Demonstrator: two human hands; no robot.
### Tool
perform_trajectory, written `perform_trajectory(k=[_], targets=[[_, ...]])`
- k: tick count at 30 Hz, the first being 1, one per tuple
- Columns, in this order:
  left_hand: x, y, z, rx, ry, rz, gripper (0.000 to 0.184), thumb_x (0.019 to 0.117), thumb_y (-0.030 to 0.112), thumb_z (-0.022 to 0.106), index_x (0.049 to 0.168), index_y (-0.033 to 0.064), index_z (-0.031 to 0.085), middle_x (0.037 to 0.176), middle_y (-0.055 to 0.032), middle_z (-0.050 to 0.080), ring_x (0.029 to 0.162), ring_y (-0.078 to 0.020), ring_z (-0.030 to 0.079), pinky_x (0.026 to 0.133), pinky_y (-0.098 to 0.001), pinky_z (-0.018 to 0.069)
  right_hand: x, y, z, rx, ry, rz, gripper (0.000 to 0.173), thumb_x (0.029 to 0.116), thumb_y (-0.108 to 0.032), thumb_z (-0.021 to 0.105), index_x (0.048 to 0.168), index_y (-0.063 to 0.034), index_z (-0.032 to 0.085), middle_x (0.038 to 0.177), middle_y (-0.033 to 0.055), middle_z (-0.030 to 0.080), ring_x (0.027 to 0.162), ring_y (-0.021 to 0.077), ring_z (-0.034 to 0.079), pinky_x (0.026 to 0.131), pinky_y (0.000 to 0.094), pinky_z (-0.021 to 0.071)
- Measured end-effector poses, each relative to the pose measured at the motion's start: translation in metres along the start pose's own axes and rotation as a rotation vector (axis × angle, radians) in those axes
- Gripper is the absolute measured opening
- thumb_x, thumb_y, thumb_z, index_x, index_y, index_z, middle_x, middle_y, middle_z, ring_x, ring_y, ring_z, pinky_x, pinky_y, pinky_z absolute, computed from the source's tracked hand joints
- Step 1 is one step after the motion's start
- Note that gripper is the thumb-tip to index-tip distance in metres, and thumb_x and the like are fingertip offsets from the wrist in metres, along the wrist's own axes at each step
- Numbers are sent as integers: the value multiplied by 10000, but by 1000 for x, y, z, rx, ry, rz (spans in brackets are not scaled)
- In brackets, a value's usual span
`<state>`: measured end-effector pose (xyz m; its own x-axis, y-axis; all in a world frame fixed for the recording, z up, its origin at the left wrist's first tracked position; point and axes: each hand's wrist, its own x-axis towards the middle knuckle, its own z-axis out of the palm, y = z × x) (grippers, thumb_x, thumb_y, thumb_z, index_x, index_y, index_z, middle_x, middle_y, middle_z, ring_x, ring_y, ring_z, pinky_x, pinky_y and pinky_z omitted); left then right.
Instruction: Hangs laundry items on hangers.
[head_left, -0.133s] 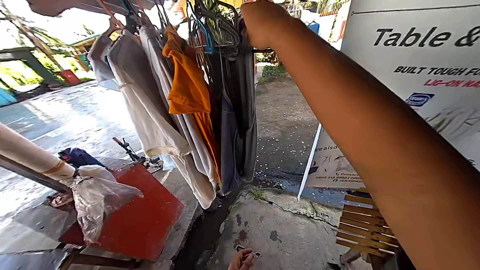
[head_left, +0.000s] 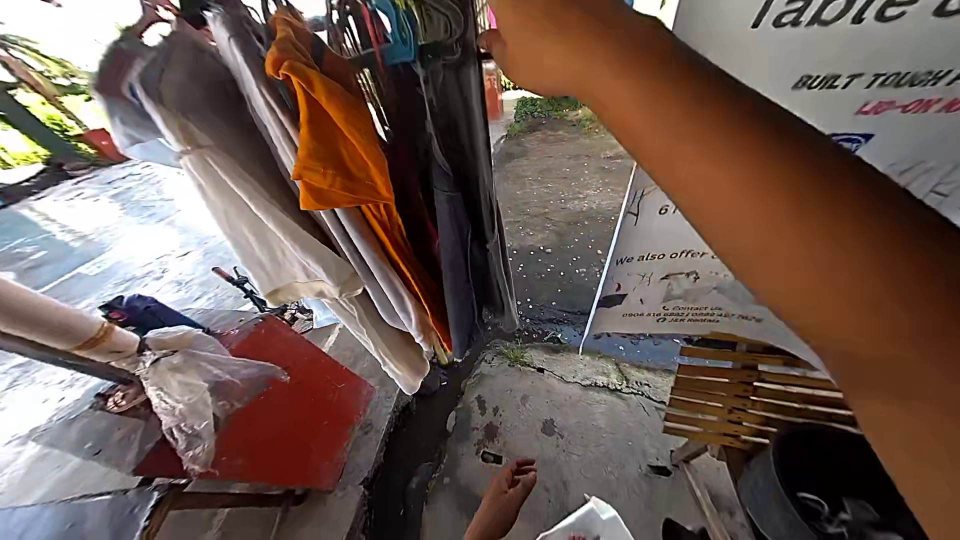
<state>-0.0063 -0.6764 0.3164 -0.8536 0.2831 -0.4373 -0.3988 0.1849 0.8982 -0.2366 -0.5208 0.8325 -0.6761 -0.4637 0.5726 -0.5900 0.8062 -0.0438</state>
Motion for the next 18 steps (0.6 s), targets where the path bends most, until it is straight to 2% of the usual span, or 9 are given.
perform_trajectory(k=[2, 3, 4, 6, 8, 10, 14, 16, 18], targets=[[15, 4, 17, 76, -172, 1, 468, 1066, 214, 518, 1441, -65, 483, 1407, -259, 567, 1249, -309, 606, 1064, -456, 482, -69, -7, -1, 46, -15, -103, 397, 1062, -205, 540, 1415, -22, 553, 1298, 220, 627, 1204, 371, 610, 996, 559, 459], [22, 5, 28, 109, -253, -4, 473, 1065, 214, 515, 1443, -68, 477, 1414, -266, 559, 1259, -314, 599, 1075, -455, 476, -109, -13, -5, 101, -139, -107, 489, 1052, -215, 579, 1516, -92, 487, 1463, 184, 533, 1323, 329, 534, 1087, 500, 419], [29, 6, 42, 143, -324, -16, 468, 1063, 208, 517, 1438, -70, 480, 1407, -269, 562, 1251, -314, 602, 1072, -452, 477, -150, -10, 0, 153, -266, -135, 506, 1028, -233, 624, 1509, -128, 511, 1523, 150, 491, 1368, 294, 503, 1113, 462, 412], [43, 10, 72, 229, -470, -54, 457, 1059, 188, 523, 1431, -75, 486, 1403, -271, 563, 1252, -318, 601, 1077, -449, 471, -238, 19, 34, 278, -572, -135, 430, 1000, -323, 667, 1388, -142, 638, 1381, 133, 614, 1240, 282, 605, 1021, 458, 494], [55, 10, 102, 327, -615, -78, 449, 1055, 176, 539, 1420, -84, 497, 1395, -275, 571, 1249, -326, 607, 1076, -451, 474, -323, 56, 83, 462, -982, 97, 480, 1049, -352, 581, 1419, -45, 582, 1300, 233, 641, 1197, 396, 620, 1005, 578, 466], [66, 7, 132, 422, -769, -106, 448, 1053, 170, 542, 1416, -89, 499, 1396, -280, 567, 1254, -334, 603, 1074, -450, 476, -409, 90, 133, 613, -1155, 461, 553, 1077, -362, 525, 1462, 34, 503, 1333, 320, 602, 1261, 484, 569, 1061, 644, 397], [94, 0, 185, 594, -999, -168, 449, 1051, 194, 551, 1407, -77, 512, 1373, -278, 585, 1248, -349, 605, 1074, -466, 475, -574, 148, 193, 823, -910, 1075, 487, 1094, -274, 502, 1457, 51, 500, 1423, 298, 555, 1341, 439, 529, 1147, 586, 352], [113, -12, 208, 677, -1066, -207, 455, 1044, 203, 569, 1404, -72, 522, 1367, -284, 583, 1244, -362, 603, 1073, -474, 476, -648, 167, 205, 839, -456, 1419, 389, 1090, -175, 487, 1377, 75, 567, 1392, 275, 586, 1318, 367, 564, 1155, 491, 392], [137, -26, 237, 822, -1097, -207, 478, 1032, 232, 597, 1406, -59, 531, 1395, -290, 560, 1283, -392, 570, 1100, -498, 450, -717, 188, 219, 750, 182, 1783, 366, 1074, -121, 480, 1353, 98, 570, 1377, 273, 591, 1277, 333, 591, 1100, 446, 461]])
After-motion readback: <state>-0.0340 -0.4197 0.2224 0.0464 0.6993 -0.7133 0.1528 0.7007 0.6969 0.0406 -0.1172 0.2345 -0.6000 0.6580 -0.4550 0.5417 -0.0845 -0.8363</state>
